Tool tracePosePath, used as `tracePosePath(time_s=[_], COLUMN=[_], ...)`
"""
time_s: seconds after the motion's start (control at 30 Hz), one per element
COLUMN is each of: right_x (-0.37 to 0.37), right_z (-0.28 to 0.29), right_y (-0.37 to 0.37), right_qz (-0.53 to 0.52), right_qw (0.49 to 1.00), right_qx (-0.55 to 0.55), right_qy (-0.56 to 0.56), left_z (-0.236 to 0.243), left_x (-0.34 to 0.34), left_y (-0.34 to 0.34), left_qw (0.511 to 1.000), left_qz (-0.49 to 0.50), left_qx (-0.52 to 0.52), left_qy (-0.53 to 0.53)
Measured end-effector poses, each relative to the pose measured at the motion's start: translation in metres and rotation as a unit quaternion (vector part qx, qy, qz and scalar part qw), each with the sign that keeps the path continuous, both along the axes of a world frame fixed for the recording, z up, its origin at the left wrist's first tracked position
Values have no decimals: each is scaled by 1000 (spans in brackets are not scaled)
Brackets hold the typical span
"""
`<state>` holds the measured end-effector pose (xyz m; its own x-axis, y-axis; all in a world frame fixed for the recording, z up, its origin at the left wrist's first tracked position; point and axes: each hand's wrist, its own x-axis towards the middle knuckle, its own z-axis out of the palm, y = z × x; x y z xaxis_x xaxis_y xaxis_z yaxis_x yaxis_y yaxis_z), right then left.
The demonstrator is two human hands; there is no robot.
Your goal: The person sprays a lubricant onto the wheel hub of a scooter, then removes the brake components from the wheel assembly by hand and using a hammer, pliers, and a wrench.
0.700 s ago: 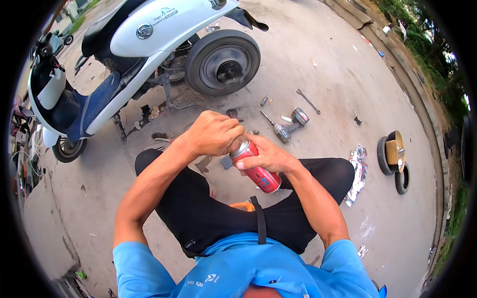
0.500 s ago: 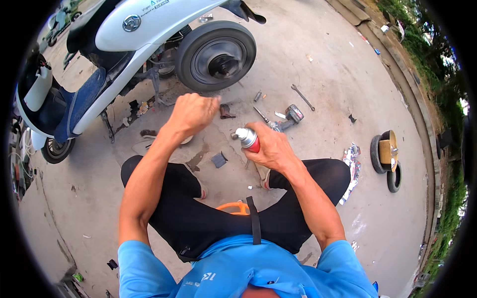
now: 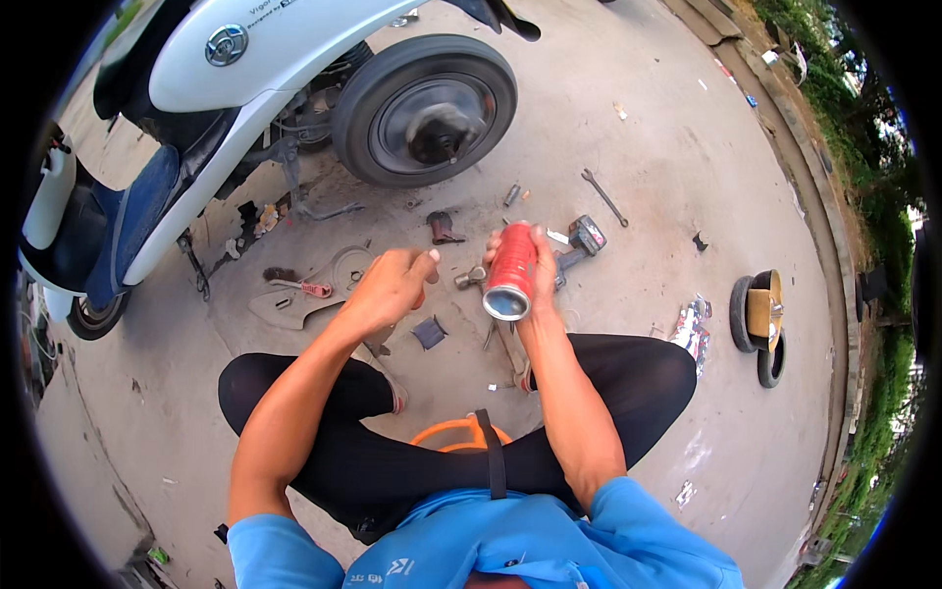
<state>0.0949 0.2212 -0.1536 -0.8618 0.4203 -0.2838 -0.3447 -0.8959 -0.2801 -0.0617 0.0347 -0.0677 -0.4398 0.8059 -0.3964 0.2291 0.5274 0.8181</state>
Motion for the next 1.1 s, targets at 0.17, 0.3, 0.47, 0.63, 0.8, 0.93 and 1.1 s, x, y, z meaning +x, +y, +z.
tracePosePath(time_s=[0.17,0.3,0.47,0.63,0.8,0.93,1.1], right_x=[21,-7,-24,-30,-33,-45,-82], right_z=[-61,-7,10,39,51,53,18], right_y=[-43,-16,-24,-44,-44,-43,-17], right_qz=[84,-73,-60,-90,-21,-18,-114], right_qw=[947,916,921,909,939,922,618], right_qx=[98,212,230,308,312,356,718], right_qy=[-293,-332,-309,-264,-142,-148,-300], left_z=[-3,15,4,1,-15,-7,-9], left_x=[-5,-8,-12,12,-3,-8,2], left_y=[-5,1,5,5,4,3,0], left_qw=[990,992,978,972,982,972,963], left_qz=[-81,-87,-136,-186,-175,-179,-183], left_qx=[-93,-85,-152,-87,-48,-64,-78], left_qy=[74,32,42,115,-55,-135,179])
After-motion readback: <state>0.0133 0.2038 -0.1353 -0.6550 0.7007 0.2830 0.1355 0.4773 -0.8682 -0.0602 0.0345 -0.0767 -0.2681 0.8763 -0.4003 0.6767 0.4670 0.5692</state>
